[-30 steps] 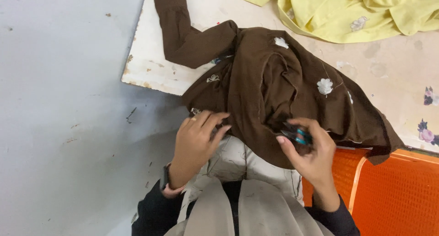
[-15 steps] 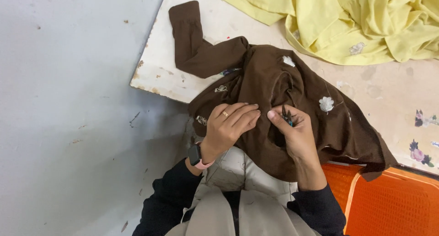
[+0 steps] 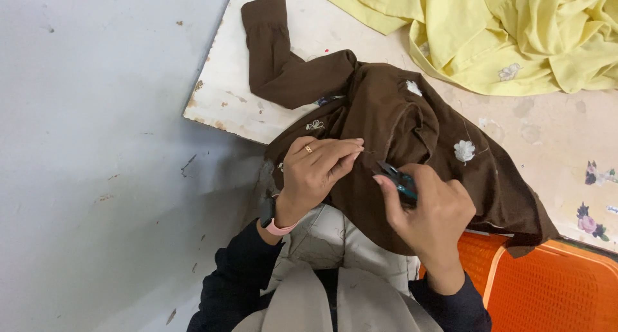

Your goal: Trimming loose threads from a brown garment using thread snips at a garment factory workstation.

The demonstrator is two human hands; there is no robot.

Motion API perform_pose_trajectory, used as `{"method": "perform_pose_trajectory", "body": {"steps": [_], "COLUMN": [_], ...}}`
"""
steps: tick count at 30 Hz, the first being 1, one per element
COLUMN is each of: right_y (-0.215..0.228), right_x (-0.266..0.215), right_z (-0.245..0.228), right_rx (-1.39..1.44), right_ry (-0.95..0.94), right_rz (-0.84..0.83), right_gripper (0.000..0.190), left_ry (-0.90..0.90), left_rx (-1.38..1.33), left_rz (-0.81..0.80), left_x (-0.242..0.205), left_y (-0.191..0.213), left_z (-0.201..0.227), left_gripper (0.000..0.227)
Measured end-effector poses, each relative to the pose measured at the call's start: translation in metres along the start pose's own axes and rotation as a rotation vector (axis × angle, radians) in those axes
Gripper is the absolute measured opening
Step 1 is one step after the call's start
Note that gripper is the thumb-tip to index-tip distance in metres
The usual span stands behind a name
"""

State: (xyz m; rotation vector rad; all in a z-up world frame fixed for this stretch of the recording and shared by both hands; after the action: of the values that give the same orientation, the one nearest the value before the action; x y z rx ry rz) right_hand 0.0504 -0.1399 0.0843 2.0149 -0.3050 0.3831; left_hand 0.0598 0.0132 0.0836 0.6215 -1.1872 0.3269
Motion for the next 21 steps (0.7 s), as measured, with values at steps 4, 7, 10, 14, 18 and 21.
{"method": "perform_pose_trajectory", "body": {"steps": [4,7,10,14,18,21], "right_y": [0.003,0.001,0.002,0.002,0.004,0.003], "right_x": [0.001,-0.001,-0.002,0.001,0.001,0.01], "right_z": [-0.025,-0.035,-0.04,-0.044,-0.039,-0.02], "right_rx": [-0.184,-0.323,-0.408,-0.405,-0.364,0.057], "right_ry": [0.187,0.26,0.278,0.286,0.277,0.022], "right_rz": [0.109,0.194,0.234,0.193,0.175,-0.043], "right_gripper": [0.021,0.019,0.019,0.021,0.02,0.025], "left_ry": [-0.015,-0.031,-0.03,0.033,0.106,0.33], "left_rx": [-0.016,0.007,0.006,-0.006,0.099,0.32], "left_rz": [0.0,-0.005,0.001,-0.073,-0.166,-0.572], "left_x": [0.004,0.003,0.002,0.001,-0.017,-0.026], "left_y": [0.003,0.004,0.007,0.009,0.032,0.04], "left_z": [0.004,0.004,0.001,-0.005,-0.025,-0.036], "left_gripper": [0.005,0.004,0.004,0.006,0.004,0.009]}}
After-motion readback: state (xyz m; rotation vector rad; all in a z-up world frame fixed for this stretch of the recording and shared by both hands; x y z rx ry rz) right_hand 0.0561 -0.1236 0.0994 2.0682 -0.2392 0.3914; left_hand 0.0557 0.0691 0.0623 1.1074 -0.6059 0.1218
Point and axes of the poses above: each hand's wrist, its own x-axis towards the middle knuckle, its own y-axis out of the back of the hand, z = x × y, the point moved 6 cm from there along x, towards the middle knuckle, and after that the axes turned 15 degrees about -y, right-handed, at the moved point
